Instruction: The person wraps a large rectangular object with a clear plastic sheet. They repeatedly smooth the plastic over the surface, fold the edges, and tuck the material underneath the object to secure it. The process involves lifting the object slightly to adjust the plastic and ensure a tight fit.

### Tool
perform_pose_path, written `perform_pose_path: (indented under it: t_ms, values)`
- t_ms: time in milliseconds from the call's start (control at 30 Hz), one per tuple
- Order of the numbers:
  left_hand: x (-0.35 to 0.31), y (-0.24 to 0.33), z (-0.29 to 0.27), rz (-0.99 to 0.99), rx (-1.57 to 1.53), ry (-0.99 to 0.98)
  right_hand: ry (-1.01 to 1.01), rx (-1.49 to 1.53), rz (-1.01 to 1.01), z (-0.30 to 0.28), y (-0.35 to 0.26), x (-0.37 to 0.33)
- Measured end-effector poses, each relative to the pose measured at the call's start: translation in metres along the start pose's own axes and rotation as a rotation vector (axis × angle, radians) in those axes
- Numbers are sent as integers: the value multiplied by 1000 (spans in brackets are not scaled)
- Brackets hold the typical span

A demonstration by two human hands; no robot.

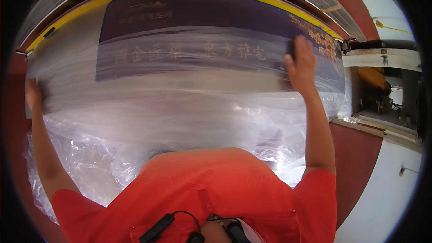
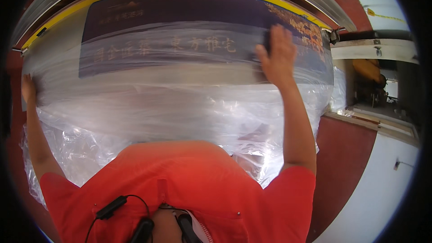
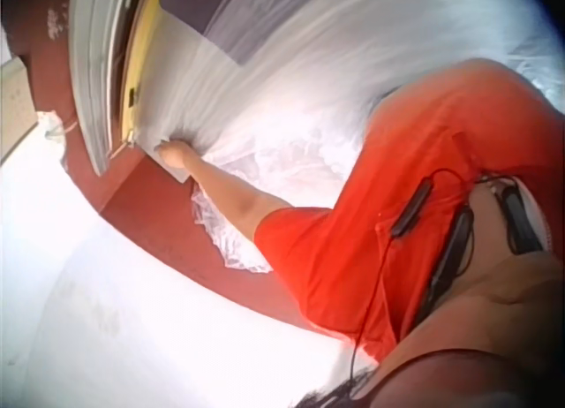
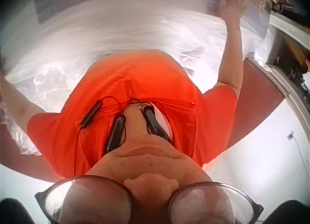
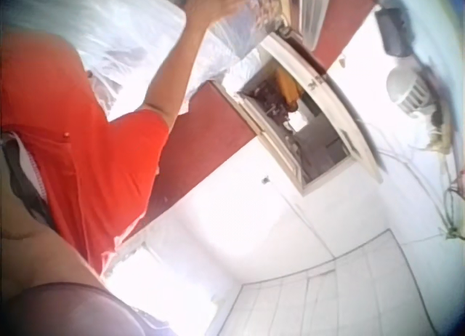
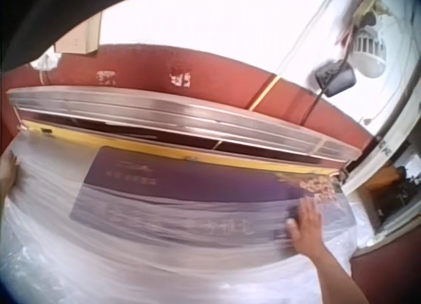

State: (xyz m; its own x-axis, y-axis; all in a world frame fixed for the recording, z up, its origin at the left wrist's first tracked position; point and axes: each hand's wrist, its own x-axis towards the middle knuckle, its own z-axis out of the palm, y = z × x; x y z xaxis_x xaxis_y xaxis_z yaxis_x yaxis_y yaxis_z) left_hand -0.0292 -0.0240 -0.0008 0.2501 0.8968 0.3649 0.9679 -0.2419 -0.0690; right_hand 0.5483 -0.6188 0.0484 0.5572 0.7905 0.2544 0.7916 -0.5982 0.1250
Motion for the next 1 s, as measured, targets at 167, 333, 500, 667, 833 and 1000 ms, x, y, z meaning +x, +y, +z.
perform_pose_path:
  t_ms: [167,333,500,667,833,1000]
  values:
    - [-2,18,-5,5,-76,-19,2,-3,38,-3,-27,27]
    - [-16,-13,-16,-50,-338,-113,51,165,-234,-16,-84,9]
    - [-18,-80,-57,174,-717,-37,67,425,2,-13,-62,47]
    - [-43,-81,-105,-448,-1802,-266,301,251,-152,-5,-68,48]
    - [-13,-36,-76,-576,-1485,-150,98,1300,181,-42,-73,51]
    - [35,47,12,-131,-633,187,4,1131,425,1,-18,53]
